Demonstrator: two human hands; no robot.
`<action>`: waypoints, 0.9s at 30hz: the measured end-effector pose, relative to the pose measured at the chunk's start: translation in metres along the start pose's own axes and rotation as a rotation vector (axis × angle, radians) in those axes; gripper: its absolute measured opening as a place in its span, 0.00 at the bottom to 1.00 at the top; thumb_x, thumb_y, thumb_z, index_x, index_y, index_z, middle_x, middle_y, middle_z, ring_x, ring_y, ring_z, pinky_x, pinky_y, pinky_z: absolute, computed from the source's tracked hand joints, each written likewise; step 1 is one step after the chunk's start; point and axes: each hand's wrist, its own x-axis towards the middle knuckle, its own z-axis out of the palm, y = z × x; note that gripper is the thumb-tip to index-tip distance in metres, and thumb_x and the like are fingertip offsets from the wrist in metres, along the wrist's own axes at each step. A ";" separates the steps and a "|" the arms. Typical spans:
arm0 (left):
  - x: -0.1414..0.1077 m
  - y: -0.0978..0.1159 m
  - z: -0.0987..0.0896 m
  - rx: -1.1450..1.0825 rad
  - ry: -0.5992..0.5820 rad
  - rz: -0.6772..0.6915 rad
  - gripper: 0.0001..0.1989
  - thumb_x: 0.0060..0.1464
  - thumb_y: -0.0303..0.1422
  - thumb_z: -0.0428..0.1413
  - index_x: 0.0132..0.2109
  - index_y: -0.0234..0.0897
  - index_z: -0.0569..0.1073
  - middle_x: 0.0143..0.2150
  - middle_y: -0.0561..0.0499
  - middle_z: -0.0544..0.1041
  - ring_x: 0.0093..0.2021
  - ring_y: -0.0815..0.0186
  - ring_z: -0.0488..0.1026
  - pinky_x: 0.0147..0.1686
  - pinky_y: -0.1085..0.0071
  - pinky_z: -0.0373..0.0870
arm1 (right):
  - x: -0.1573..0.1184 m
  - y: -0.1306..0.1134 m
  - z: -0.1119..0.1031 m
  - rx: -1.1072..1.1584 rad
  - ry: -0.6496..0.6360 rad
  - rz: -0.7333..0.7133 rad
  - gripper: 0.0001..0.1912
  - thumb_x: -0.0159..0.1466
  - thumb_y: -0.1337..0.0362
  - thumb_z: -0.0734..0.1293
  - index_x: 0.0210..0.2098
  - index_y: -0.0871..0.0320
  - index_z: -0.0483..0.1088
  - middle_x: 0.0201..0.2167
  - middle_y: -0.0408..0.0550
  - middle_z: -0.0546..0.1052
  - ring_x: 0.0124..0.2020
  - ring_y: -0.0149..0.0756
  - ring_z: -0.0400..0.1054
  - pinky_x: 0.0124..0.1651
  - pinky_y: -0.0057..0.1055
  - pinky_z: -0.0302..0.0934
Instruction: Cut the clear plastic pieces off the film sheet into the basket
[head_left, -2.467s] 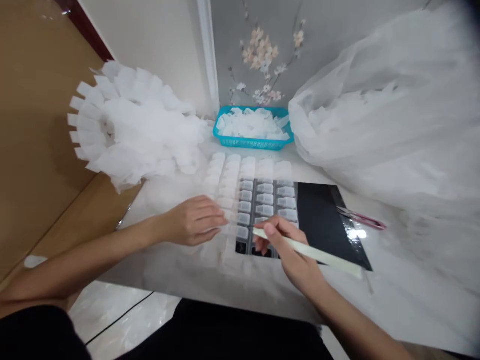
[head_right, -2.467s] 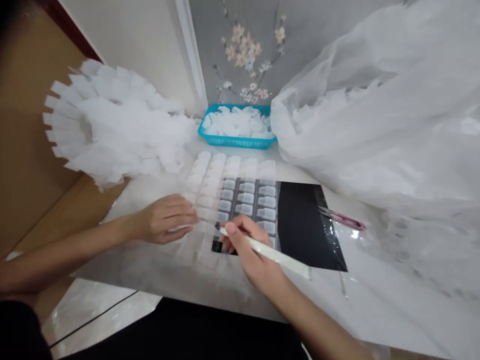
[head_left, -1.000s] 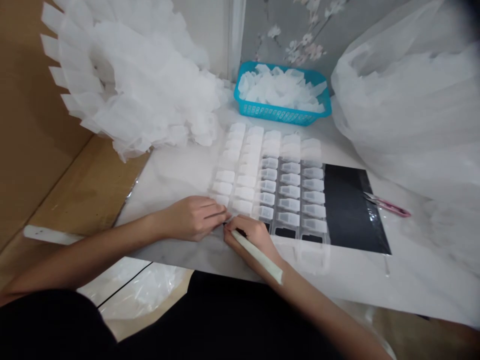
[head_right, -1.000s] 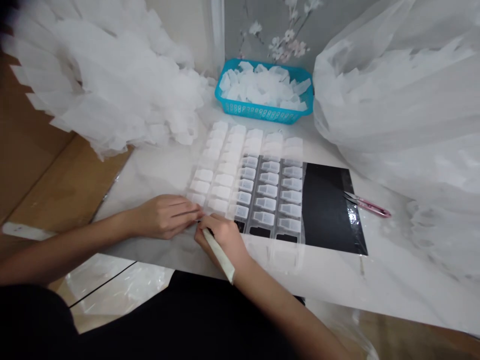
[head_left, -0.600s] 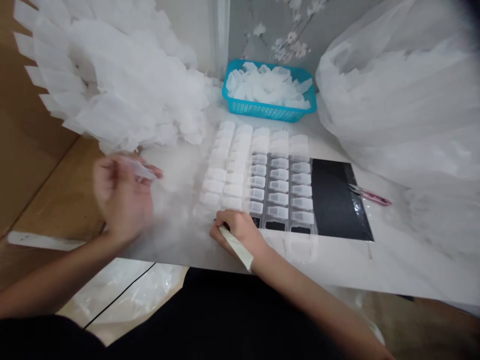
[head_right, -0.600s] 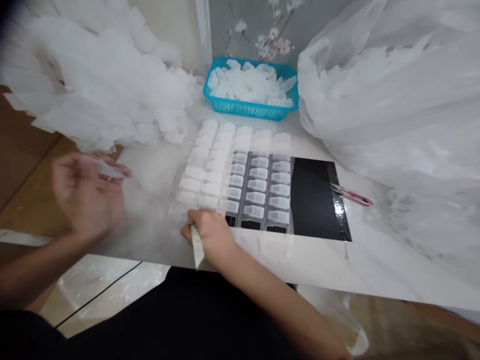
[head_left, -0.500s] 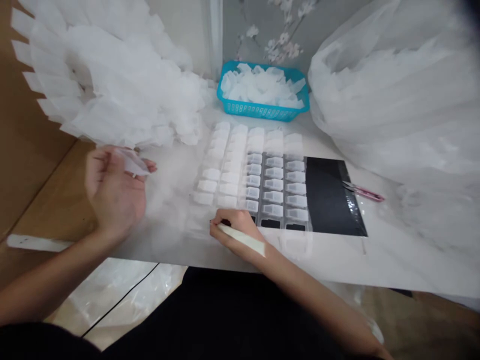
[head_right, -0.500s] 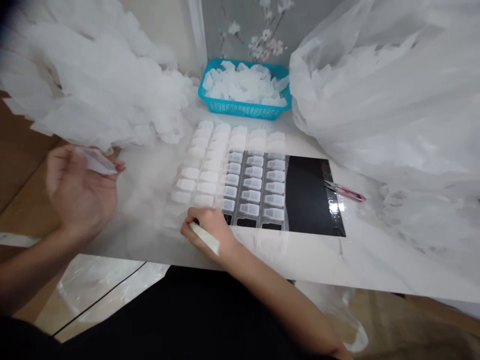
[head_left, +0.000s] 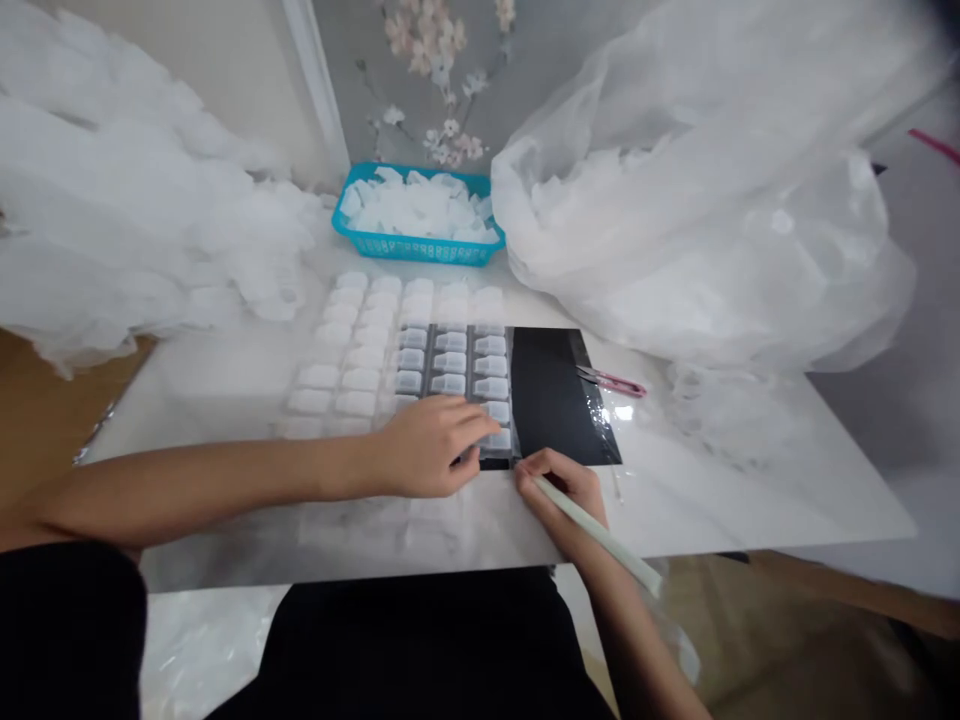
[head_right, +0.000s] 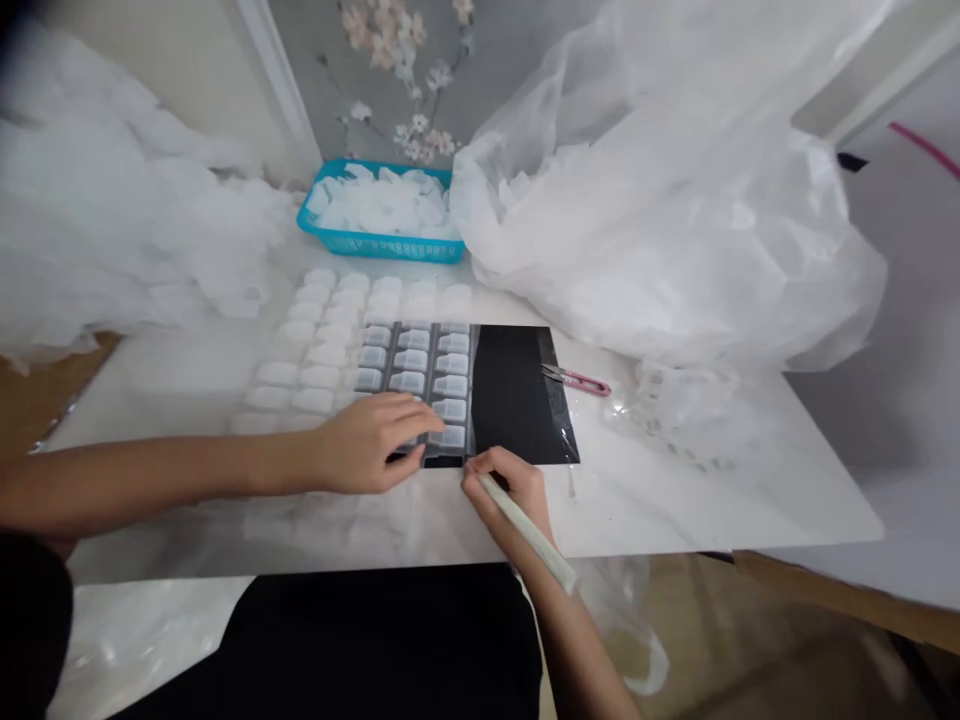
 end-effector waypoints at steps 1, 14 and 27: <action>0.007 0.002 0.006 0.090 -0.018 0.045 0.13 0.59 0.29 0.49 0.49 0.34 0.71 0.45 0.45 0.76 0.41 0.61 0.72 0.42 0.63 0.70 | 0.001 0.001 0.001 0.002 -0.013 -0.018 0.10 0.62 0.63 0.67 0.25 0.58 0.68 0.25 0.45 0.74 0.26 0.32 0.66 0.31 0.27 0.60; 0.022 0.005 0.031 0.501 -0.094 0.175 0.14 0.60 0.27 0.50 0.52 0.31 0.71 0.41 0.43 0.76 0.36 0.61 0.71 0.31 0.65 0.66 | 0.016 0.002 0.003 -0.047 -0.053 0.020 0.09 0.60 0.67 0.65 0.23 0.57 0.65 0.22 0.40 0.68 0.25 0.29 0.61 0.29 0.24 0.55; 0.013 -0.007 0.020 -0.932 0.836 -0.379 0.05 0.67 0.36 0.48 0.44 0.42 0.66 0.38 0.54 0.69 0.29 0.73 0.68 0.24 0.76 0.68 | 0.029 -0.022 -0.003 -0.175 -0.142 0.141 0.14 0.56 0.68 0.64 0.19 0.57 0.55 0.18 0.36 0.58 0.22 0.27 0.49 0.25 0.26 0.46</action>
